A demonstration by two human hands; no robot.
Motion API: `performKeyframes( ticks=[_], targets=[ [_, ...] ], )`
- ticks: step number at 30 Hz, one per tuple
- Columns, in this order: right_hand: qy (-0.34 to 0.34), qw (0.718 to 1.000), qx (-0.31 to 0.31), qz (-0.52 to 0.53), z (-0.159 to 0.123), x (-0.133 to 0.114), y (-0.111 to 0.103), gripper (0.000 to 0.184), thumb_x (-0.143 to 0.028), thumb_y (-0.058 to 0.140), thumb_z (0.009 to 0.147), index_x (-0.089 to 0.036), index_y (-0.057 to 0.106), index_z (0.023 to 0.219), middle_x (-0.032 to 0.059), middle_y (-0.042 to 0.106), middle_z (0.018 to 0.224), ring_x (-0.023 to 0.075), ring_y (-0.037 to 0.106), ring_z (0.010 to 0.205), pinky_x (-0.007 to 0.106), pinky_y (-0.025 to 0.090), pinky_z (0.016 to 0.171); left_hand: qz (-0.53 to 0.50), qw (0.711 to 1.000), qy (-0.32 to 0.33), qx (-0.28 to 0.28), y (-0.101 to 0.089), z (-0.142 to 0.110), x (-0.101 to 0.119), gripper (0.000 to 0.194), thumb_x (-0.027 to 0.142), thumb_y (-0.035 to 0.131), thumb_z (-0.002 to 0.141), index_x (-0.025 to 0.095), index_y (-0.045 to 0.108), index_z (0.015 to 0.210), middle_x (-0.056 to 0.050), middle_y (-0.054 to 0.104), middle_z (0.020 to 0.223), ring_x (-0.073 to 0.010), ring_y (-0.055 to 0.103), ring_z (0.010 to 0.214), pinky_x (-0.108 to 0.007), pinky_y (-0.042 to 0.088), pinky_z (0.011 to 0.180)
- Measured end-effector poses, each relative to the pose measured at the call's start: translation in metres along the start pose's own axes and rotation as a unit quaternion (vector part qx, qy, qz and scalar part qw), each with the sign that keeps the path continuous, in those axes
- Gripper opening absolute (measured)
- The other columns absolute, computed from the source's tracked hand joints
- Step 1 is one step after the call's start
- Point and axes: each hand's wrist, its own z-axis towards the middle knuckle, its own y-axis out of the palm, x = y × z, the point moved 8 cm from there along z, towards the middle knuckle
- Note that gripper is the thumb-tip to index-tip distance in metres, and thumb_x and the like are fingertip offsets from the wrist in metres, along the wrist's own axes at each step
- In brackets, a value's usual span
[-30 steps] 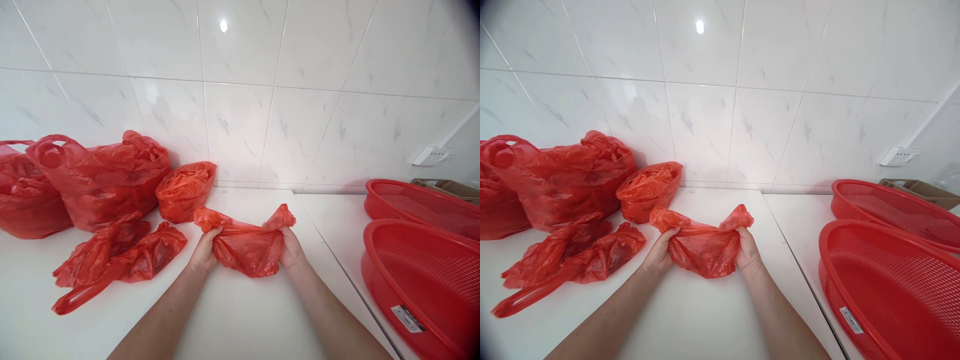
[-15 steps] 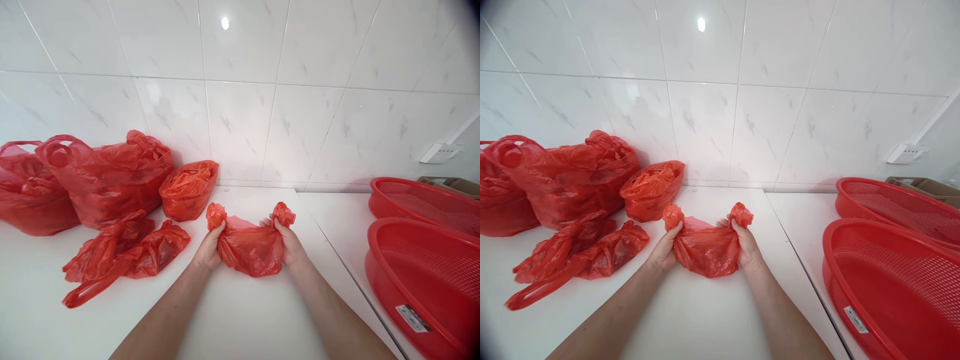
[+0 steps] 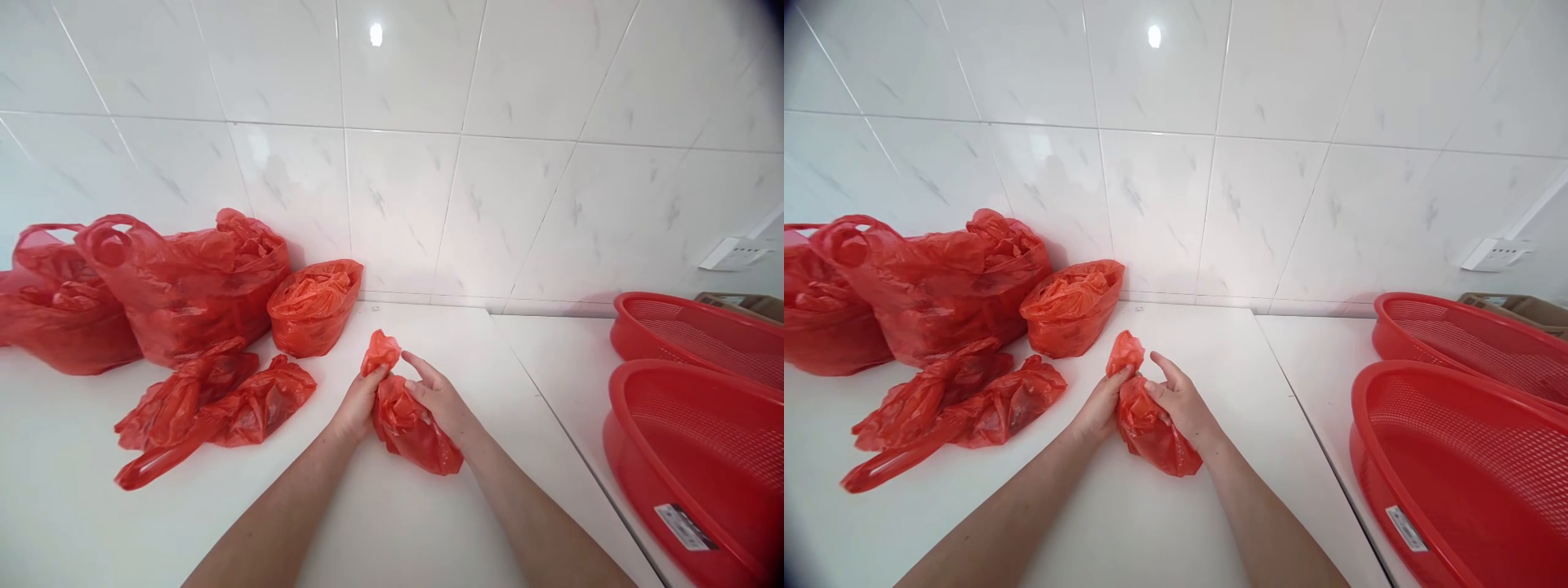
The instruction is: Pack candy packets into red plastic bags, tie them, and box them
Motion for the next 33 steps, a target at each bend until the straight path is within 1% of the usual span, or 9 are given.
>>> performKeyframes(
  ticks=[4, 9, 12, 15, 18, 21, 26, 30, 33],
  targets=[
    [0.001, 0.999, -0.043, -0.012, 0.001, 0.003, 0.007, 0.042, -0.046, 0.067, 0.075, -0.02, 0.059, 0.107, -0.0078, 0.044, 0.049, 0.0067, 0.034, 0.044, 0.022, 0.025, 0.045, 0.063, 0.996, -0.015, -0.068, 0.021, -0.006, -0.003, 0.02, 0.021, 0.069, 0.068, 0.016, 0.05, 0.063, 0.005, 0.049, 0.051, -0.008, 0.048, 0.045, -0.021, 0.041, 0.048],
    [0.053, 0.995, 0.085, 0.006, 0.003, 0.014, -0.015, 0.031, -0.047, 0.07, 0.071, -0.018, 0.062, 0.078, -0.0059, 0.043, 0.045, 0.0084, 0.037, 0.044, 0.024, 0.026, 0.045, 0.198, 0.975, 0.067, -0.075, 0.021, -0.009, 0.001, 0.021, 0.025, 0.064, 0.076, 0.018, 0.055, 0.093, -0.001, 0.063, 0.079, -0.0133, 0.059, 0.066, -0.027, 0.048, 0.065],
    [0.059, 0.989, 0.11, 0.072, 0.006, 0.017, -0.022, 0.031, -0.046, 0.069, 0.071, -0.018, 0.063, 0.083, -0.0059, 0.044, 0.046, 0.0077, 0.034, 0.041, 0.024, 0.026, 0.044, 0.35, 0.918, 0.182, -0.045, 0.019, -0.014, 0.015, 0.055, 0.026, 0.064, 0.076, 0.025, 0.041, 0.126, -0.005, 0.06, 0.108, -0.0175, 0.061, 0.088, -0.034, 0.049, 0.081],
    [0.066, 0.985, 0.119, 0.11, 0.009, 0.021, -0.028, 0.028, -0.046, 0.067, 0.072, -0.019, 0.062, 0.079, -0.007, 0.04, 0.043, 0.0074, 0.031, 0.039, 0.024, 0.026, 0.043, 0.478, 0.821, 0.305, -0.068, 0.033, -0.027, 0.026, 0.08, 0.027, 0.072, 0.069, 0.027, 0.031, 0.138, -0.01, 0.043, 0.136, -0.0261, 0.048, 0.119, -0.043, 0.042, 0.099],
    [0.077, 0.984, 0.132, 0.095, 0.008, 0.023, -0.033, 0.025, -0.045, 0.065, 0.074, -0.02, 0.059, 0.07, -0.0065, 0.039, 0.043, 0.0086, 0.035, 0.041, 0.025, 0.03, 0.045, 0.531, 0.757, 0.368, -0.1, 0.049, -0.037, 0.028, 0.058, 0.032, 0.068, 0.075, 0.026, 0.047, 0.129, -0.01, 0.033, 0.145, -0.0286, 0.038, 0.129, -0.046, 0.037, 0.104],
    [0.05, 0.991, 0.085, 0.086, 0.006, 0.018, -0.027, 0.025, -0.044, 0.062, 0.078, -0.02, 0.06, 0.071, -0.0065, 0.04, 0.043, 0.0088, 0.036, 0.042, 0.027, 0.038, 0.052, 0.465, 0.813, 0.345, -0.068, 0.045, -0.033, 0.027, 0.018, 0.032, 0.05, 0.088, 0.021, 0.063, 0.095, -0.008, 0.05, 0.13, -0.0223, 0.053, 0.114, -0.039, 0.045, 0.096],
    [0.032, 0.979, -0.017, 0.202, 0.004, 0.016, -0.013, 0.029, -0.047, 0.066, 0.074, -0.019, 0.063, 0.081, -0.004, 0.05, 0.058, 0.0092, 0.043, 0.052, 0.029, 0.045, 0.068, 0.285, 0.942, 0.175, -0.033, 0.024, -0.012, 0.007, 0.021, 0.041, 0.047, 0.088, 0.021, 0.052, 0.086, -0.002, 0.067, 0.082, -0.014, 0.059, 0.062, -0.031, 0.051, 0.064],
    [0.04, 0.975, -0.038, 0.217, 0.004, 0.019, -0.014, 0.048, -0.065, 0.048, 0.08, -0.02, 0.066, 0.087, -0.0014, 0.052, 0.057, 0.0133, 0.05, 0.057, 0.031, 0.045, 0.068, 0.282, 0.95, 0.13, -0.021, 0.012, -0.005, 0.003, 0.028, 0.046, 0.053, 0.083, 0.021, 0.046, 0.075, 0.003, 0.058, 0.062, -0.0128, 0.053, 0.055, -0.026, 0.045, 0.057],
    [0.032, 0.989, -0.024, 0.14, 0.003, 0.019, -0.02, 0.029, -0.047, 0.066, 0.075, -0.021, 0.068, 0.087, -0.0011, 0.058, 0.062, 0.0145, 0.056, 0.064, 0.032, 0.045, 0.073, 0.315, 0.941, 0.122, -0.021, 0.006, -0.003, 0.004, 0.032, 0.047, 0.06, 0.078, 0.02, 0.046, 0.072, 0.004, 0.055, 0.062, -0.0112, 0.05, 0.057, -0.023, 0.04, 0.055]
  ],
)
